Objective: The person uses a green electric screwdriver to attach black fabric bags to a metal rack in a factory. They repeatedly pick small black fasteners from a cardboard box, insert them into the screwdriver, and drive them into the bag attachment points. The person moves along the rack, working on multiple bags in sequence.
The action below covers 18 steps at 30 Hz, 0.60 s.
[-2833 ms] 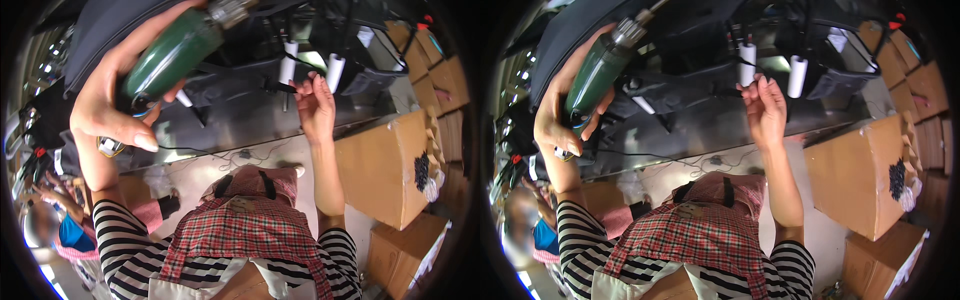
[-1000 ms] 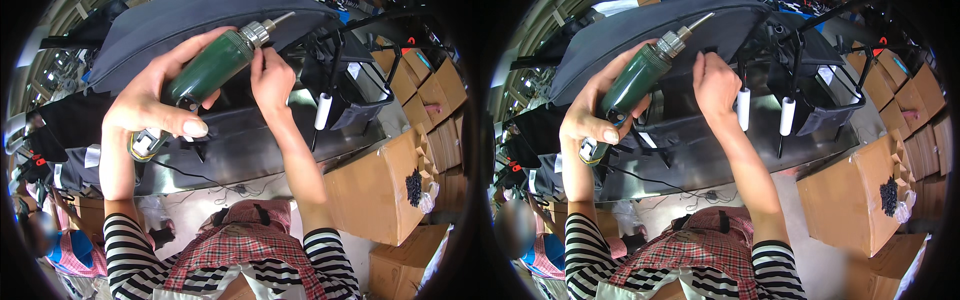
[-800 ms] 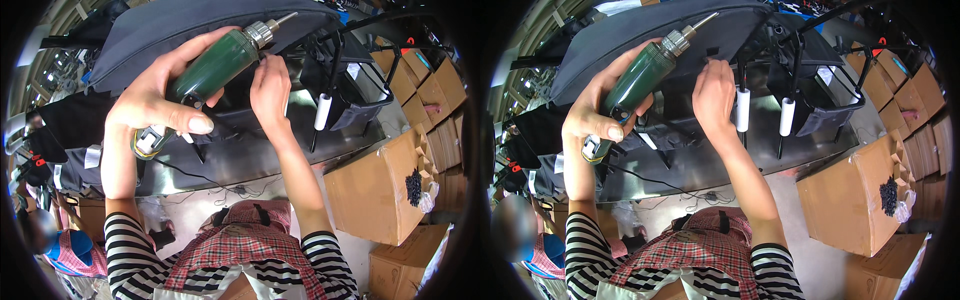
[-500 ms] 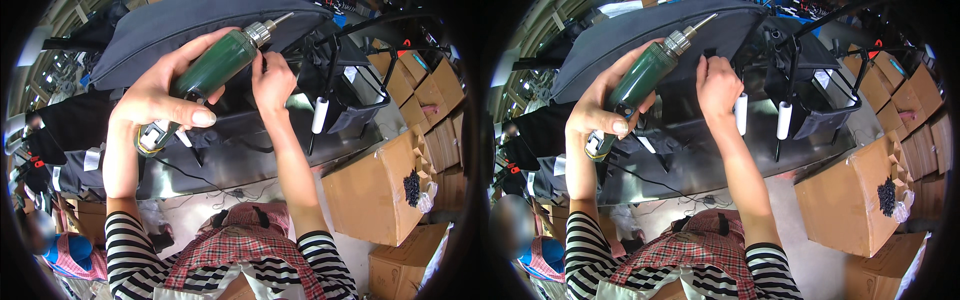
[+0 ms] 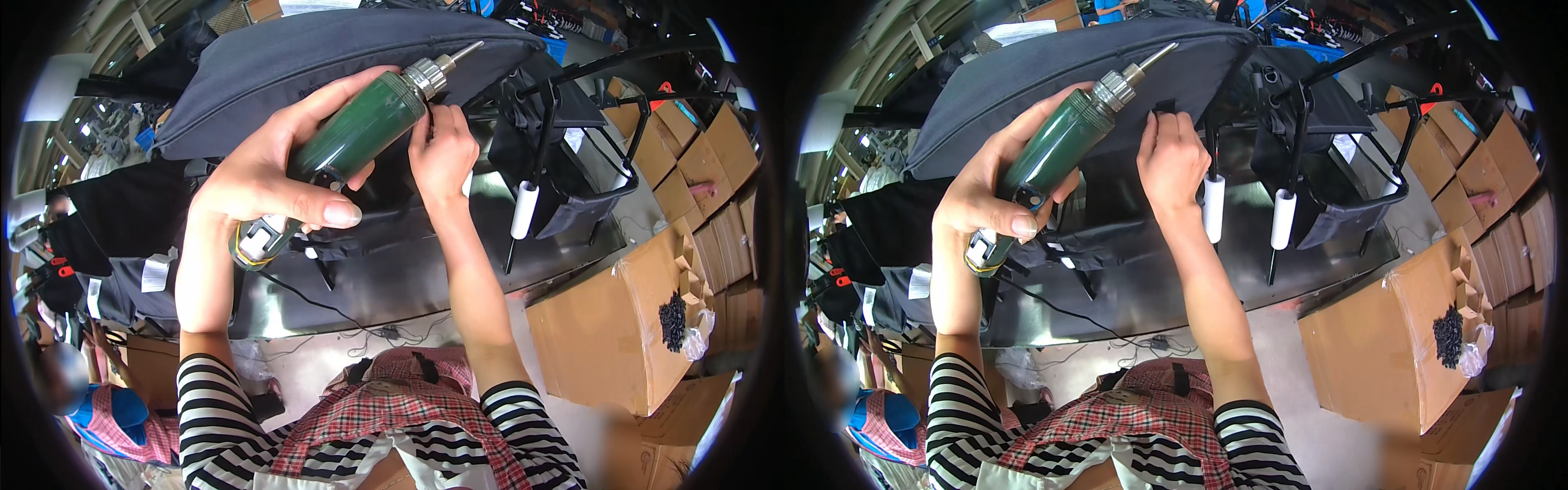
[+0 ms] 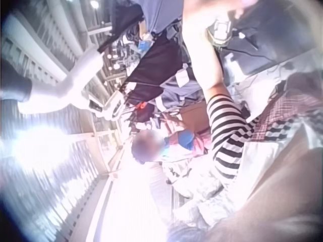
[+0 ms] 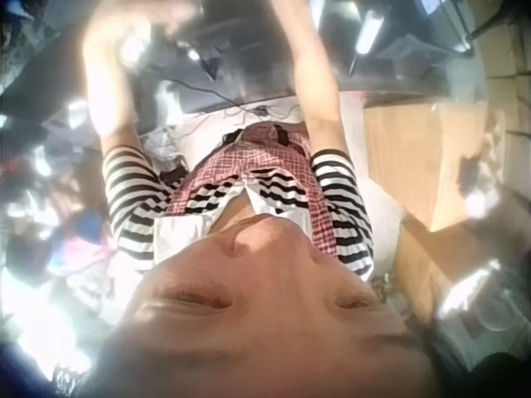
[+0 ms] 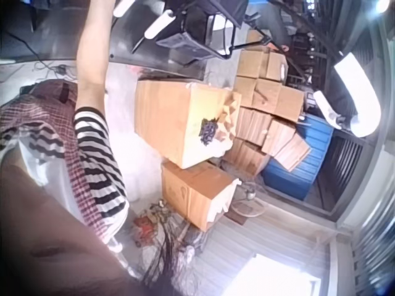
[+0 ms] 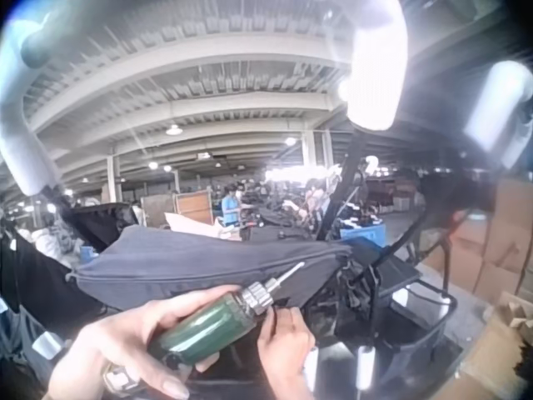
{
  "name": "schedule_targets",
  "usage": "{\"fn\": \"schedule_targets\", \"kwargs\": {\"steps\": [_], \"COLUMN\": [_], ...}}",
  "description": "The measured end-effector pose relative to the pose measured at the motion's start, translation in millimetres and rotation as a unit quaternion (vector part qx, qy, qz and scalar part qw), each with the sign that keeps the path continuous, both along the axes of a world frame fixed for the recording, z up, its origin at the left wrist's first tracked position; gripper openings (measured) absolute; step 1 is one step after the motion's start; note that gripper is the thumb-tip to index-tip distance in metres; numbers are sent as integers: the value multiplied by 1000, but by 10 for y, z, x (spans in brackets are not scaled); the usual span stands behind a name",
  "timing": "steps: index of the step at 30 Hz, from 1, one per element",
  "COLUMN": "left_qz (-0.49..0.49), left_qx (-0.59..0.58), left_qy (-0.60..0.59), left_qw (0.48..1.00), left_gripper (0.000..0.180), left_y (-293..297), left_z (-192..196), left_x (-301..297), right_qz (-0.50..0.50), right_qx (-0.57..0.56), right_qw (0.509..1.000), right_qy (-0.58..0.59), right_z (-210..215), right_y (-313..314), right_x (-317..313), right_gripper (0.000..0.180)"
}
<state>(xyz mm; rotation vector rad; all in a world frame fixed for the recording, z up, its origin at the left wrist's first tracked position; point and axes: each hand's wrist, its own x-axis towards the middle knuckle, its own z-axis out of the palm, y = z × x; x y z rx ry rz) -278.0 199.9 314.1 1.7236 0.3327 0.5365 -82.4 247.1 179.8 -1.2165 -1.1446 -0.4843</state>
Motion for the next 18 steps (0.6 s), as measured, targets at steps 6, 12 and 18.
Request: {"fn": "schedule_targets", "kwargs": {"steps": [6,12,18], "left_qz": [-1,9,24], "left_qx": [-9,-6,-25], "left_qy": [-13,-8,-10], "left_qw": [1000,1000,999], "left_gripper": [106,105,104], "left_y": [26,39,1], "left_z": [17,47,109], "left_x": [46,78,108], "right_qz": [-22,-13,6], "right_qx": [29,-147,-166], "right_qw": [999,981,976], "right_qy": [26,129,143], "right_z": [-23,180,182], "right_y": [106,134,136], "right_x": [123,75,66], "right_gripper": [20,34,36]}}
